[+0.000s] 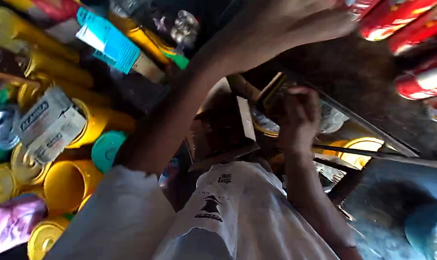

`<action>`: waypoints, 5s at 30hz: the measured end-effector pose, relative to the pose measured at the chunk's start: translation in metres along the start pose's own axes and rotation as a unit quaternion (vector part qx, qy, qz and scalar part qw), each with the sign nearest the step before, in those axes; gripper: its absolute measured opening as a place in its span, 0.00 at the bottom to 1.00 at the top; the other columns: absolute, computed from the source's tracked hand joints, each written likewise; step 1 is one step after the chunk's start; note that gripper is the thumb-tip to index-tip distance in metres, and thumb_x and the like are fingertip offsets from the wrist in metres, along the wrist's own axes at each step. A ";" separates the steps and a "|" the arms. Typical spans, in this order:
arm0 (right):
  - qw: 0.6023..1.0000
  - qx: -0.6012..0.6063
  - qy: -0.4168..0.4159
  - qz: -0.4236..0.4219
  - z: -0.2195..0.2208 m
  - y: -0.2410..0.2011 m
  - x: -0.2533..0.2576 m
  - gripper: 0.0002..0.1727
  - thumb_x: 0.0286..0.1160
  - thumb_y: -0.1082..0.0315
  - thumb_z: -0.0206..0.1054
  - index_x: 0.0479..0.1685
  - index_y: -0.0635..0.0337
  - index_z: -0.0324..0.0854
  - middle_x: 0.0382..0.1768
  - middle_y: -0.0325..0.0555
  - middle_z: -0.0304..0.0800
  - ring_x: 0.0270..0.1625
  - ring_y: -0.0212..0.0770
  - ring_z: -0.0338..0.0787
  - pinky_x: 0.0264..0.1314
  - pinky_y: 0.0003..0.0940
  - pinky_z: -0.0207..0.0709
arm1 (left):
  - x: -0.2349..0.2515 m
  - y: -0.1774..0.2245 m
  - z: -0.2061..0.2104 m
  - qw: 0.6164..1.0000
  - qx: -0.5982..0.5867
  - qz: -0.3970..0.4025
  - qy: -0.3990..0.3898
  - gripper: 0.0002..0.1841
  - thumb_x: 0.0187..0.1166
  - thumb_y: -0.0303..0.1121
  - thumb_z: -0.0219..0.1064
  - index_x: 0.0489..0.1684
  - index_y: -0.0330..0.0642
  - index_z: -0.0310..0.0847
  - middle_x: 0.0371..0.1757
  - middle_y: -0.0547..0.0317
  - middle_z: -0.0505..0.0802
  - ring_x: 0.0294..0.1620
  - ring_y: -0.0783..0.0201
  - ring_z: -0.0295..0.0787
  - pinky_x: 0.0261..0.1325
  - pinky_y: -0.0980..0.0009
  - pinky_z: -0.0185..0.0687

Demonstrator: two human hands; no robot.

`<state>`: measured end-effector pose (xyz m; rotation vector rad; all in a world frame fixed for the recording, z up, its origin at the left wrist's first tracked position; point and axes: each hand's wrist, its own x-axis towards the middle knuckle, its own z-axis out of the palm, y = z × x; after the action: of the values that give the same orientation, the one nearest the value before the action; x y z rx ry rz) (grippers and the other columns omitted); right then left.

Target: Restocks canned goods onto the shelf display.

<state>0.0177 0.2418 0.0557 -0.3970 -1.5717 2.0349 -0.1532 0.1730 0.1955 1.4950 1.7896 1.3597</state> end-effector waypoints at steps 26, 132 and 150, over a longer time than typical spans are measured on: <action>0.755 -0.507 -0.218 0.355 0.164 0.223 -0.058 0.33 0.92 0.50 0.53 0.87 0.64 0.60 0.75 0.69 0.77 0.73 0.65 0.82 0.73 0.65 0.76 | -0.393 -0.172 0.053 0.825 -0.039 -0.488 0.282 0.29 0.91 0.43 0.57 0.86 0.37 0.64 0.83 0.37 0.75 0.81 0.42 0.75 0.81 0.42 0.71; 0.730 -0.546 -0.248 0.328 0.198 0.264 -0.117 0.50 0.75 0.37 0.66 0.85 0.69 0.60 0.77 0.72 0.72 0.78 0.66 0.77 0.77 0.63 0.73 | -0.461 -0.185 0.037 0.881 0.266 -0.374 -0.115 0.17 0.83 0.39 0.68 0.62 0.40 0.87 0.61 0.40 0.90 0.67 0.39 0.85 0.70 0.40 0.77; 0.884 -0.285 -0.177 0.325 0.173 0.169 -0.093 0.39 0.70 0.50 0.77 0.76 0.64 0.73 0.61 0.58 0.89 0.60 0.49 0.92 0.67 0.51 0.85 | -0.392 -0.118 0.052 0.847 -0.161 -0.472 0.186 0.41 0.76 0.42 0.74 0.84 0.27 0.61 0.69 0.34 0.85 0.67 0.50 0.86 0.72 0.51 0.82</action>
<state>-0.0377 0.0201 -0.0665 -0.9162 -2.5456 2.1422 -0.0422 -0.1569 -0.0260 0.0648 1.9484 1.3160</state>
